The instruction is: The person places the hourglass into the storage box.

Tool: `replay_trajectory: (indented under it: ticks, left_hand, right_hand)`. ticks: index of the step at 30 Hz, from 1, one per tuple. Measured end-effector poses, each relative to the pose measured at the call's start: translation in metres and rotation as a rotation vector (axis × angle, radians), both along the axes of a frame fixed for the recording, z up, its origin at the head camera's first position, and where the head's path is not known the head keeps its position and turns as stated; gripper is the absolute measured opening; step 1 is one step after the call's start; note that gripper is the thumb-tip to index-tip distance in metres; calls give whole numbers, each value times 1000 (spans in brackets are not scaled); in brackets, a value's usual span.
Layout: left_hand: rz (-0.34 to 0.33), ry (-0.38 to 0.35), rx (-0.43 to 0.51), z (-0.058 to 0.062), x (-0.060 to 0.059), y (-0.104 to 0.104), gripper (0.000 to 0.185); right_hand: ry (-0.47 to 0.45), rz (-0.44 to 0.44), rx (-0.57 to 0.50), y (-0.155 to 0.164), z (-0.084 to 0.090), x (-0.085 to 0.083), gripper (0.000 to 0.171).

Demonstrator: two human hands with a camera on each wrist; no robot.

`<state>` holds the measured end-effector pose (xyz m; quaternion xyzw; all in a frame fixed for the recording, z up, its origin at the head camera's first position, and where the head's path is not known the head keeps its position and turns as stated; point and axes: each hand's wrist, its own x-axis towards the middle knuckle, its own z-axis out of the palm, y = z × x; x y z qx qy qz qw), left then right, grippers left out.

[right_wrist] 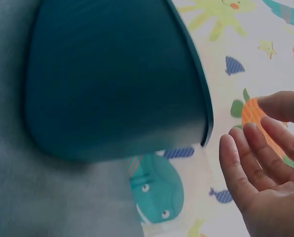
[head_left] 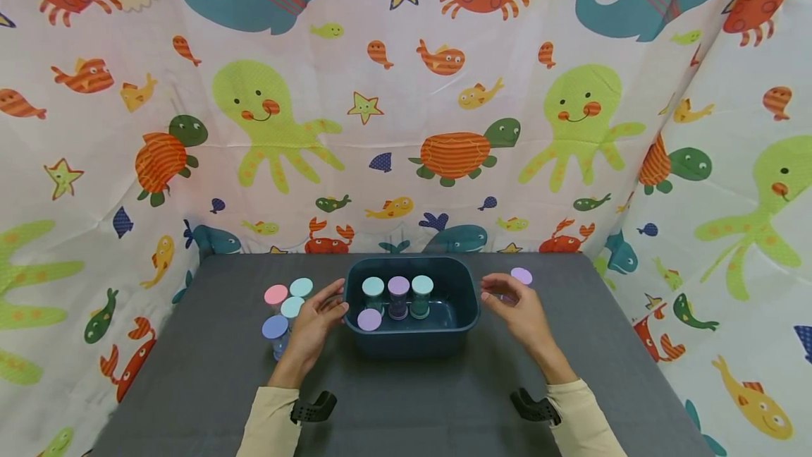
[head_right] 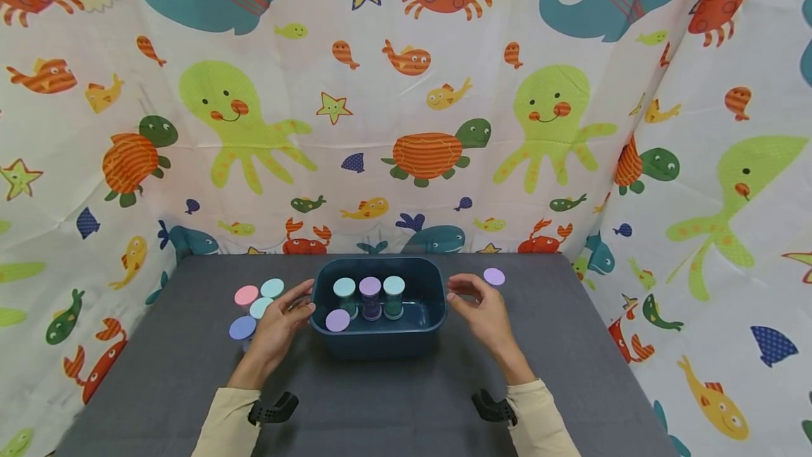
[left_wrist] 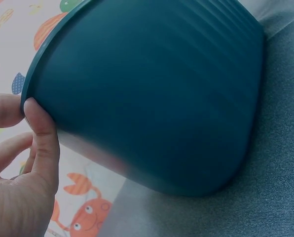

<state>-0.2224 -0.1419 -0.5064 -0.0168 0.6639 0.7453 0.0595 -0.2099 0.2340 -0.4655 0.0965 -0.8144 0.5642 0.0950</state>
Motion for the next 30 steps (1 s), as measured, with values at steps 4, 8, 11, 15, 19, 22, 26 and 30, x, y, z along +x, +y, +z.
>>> replay_trajectory:
  ticks: [4,8,11,15,19,22,26,30]
  left_hand:
    - [-5,1,-4,1,0,-1,50]
    - [-3,5,-8,1,0,-1,50]
    - [-2,3,-10,1,-1,-1,50]
    - [-4,-1,-10,1,-1,-1,50]
    - [-1,-4,-12,2,0,-1,50]
    - [2,-10,-12,3,1,-1,50]
    - [4,-10,-14,3,1,-1,50]
    - [4,-3,-18,2,0,-1,50]
  right_hand:
    - [8,-41,-12,12,-5,-1,30]
    - [12,-85,-32,20,-9,-4,30]
    - [17,-141,-25,27,-11,-7,30]
    - [13,-215,-15,27,-1,-2,29]
    - [1,-278,-5,25,14,6,30]
    - [-3,-310,-8,31,7,1,33]
    - [3,-343,11,44,-10,-10,36]
    - [7,-382,53,54,-21,-19,38]
